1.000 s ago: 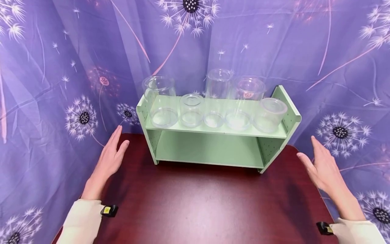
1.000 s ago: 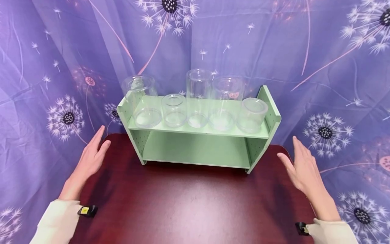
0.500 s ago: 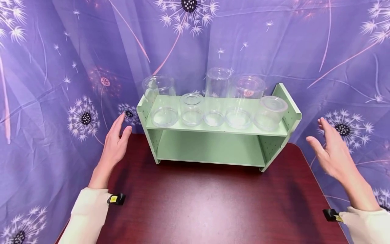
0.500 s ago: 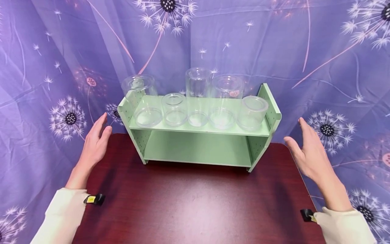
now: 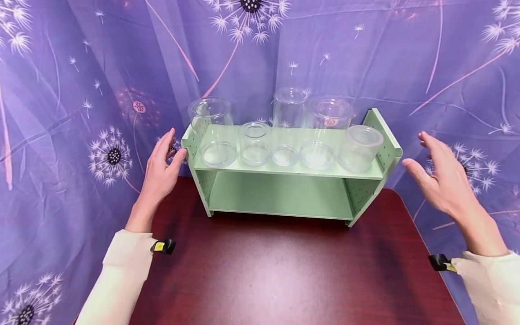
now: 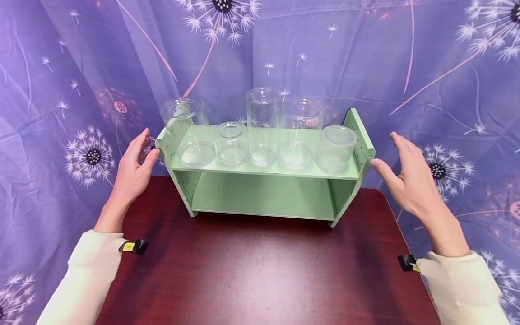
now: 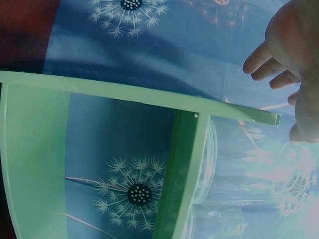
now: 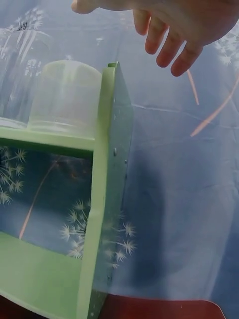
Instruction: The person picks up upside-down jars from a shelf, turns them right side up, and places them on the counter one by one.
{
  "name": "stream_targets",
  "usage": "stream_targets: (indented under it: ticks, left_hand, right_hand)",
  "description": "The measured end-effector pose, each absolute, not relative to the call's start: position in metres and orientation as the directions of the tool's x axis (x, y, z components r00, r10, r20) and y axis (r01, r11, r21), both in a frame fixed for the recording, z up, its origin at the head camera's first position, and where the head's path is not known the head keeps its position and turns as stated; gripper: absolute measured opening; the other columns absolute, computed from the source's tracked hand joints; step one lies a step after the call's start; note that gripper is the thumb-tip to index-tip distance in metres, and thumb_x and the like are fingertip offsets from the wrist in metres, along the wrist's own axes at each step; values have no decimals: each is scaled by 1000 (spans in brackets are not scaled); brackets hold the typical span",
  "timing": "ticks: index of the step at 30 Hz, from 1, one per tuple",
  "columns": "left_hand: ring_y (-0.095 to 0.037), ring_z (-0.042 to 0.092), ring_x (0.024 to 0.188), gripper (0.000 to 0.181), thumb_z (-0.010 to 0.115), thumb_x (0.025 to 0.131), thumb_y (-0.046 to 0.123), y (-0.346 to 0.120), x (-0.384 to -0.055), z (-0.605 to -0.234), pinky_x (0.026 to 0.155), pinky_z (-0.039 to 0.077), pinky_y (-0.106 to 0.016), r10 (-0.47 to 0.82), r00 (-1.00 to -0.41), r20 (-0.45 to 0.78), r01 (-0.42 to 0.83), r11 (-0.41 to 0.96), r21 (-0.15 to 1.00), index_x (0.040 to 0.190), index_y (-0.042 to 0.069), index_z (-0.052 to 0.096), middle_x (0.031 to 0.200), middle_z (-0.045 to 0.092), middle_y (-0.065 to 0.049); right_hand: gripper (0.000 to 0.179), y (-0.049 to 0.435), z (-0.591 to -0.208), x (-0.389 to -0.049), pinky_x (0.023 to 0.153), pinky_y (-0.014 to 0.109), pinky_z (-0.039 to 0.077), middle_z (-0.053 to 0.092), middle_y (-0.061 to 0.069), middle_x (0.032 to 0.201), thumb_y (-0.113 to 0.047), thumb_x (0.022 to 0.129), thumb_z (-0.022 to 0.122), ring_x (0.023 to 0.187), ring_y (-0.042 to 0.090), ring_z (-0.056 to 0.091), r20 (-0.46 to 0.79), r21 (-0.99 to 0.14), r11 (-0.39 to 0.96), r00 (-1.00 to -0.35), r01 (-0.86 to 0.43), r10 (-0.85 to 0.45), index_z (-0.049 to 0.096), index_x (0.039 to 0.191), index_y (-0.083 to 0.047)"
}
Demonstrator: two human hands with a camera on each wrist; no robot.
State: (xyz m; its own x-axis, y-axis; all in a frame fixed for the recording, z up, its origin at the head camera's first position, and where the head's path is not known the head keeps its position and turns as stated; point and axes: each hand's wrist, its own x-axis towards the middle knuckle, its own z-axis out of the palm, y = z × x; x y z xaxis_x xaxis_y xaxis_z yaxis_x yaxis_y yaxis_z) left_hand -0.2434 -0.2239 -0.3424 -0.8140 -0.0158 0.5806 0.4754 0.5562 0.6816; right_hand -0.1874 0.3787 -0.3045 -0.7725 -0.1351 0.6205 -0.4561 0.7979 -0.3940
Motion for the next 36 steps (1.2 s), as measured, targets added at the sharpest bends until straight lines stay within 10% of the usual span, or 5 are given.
stream_targets:
  ticks: [7, 36]
  left_hand:
    - [-34, 50, 138, 59, 62, 104, 20, -219, -253, -336, 107, 48, -51, -39, -826, 562, 453, 547, 704, 158, 7, 43, 159, 44, -12]
    - [-29, 60, 122, 55, 60, 101, 11, -207, -263, -342, 103, 51, -47, -36, -841, 540, 415, 600, 684, 154, 4, 47, 151, 53, -14]
  right_hand:
    - [63, 371, -294, -203, 120, 62, 24, 45, 33, 150, -21, 99, 67, 139, 54, 38, 598, -395, 791, -784, -467, -164, 45, 153, 3]
    - [79, 343, -279, -257, 110, 70, 29, 53, 37, 139, -45, 91, 74, 131, 56, 41, 452, -230, 860, -833, -456, -320, 53, 141, 12]
